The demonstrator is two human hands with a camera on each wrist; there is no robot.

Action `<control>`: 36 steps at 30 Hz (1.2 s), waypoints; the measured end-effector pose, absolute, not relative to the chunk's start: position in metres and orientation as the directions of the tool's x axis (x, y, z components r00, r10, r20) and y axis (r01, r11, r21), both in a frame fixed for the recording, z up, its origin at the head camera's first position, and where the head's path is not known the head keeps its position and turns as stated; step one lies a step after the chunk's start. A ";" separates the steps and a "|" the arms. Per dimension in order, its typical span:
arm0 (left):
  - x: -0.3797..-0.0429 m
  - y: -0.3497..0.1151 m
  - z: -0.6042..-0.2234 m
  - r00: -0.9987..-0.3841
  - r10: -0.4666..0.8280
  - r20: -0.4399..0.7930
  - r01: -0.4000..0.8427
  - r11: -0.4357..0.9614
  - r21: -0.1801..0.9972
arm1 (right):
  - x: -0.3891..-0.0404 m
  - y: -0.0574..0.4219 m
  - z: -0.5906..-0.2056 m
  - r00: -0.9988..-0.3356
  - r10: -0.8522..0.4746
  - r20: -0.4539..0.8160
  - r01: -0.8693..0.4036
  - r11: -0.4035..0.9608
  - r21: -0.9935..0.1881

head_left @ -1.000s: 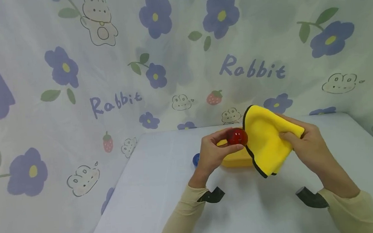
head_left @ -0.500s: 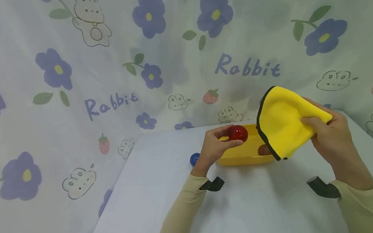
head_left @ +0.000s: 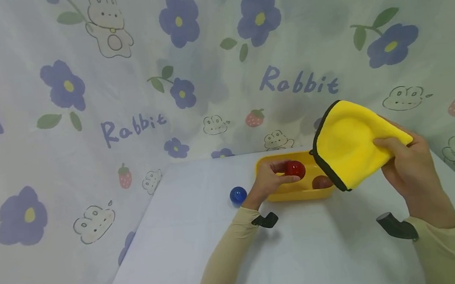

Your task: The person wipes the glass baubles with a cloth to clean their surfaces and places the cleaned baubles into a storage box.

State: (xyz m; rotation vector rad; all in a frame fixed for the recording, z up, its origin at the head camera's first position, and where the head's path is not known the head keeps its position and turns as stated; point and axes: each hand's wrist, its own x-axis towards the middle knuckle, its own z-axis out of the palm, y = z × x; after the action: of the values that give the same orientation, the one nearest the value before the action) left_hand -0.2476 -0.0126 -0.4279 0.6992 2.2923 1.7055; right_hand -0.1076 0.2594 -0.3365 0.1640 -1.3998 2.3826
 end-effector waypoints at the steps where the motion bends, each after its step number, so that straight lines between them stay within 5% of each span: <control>1: -0.249 -0.012 -0.431 -0.871 0.480 0.105 0.245 0.240 0.939 | -0.108 0.259 -0.337 -0.923 0.256 0.288 -0.376 -0.441 -0.815; 22: -0.262 0.007 -0.441 -0.883 0.463 -0.082 0.217 0.555 0.803 | -0.106 0.257 -0.336 -0.914 0.250 0.320 -0.400 -0.414 -0.818; 36: -0.266 0.010 -0.443 -0.821 0.543 -0.175 0.209 0.573 0.793 | -0.105 0.258 -0.334 -0.916 0.247 0.315 -0.394 -0.420 -0.818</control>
State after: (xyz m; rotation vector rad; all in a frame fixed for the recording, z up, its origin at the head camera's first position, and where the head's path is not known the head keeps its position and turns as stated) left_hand -0.2662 0.0097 -0.4435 0.6078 2.4060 1.1367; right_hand -0.1049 0.2578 -0.3342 0.2048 -1.4145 2.3577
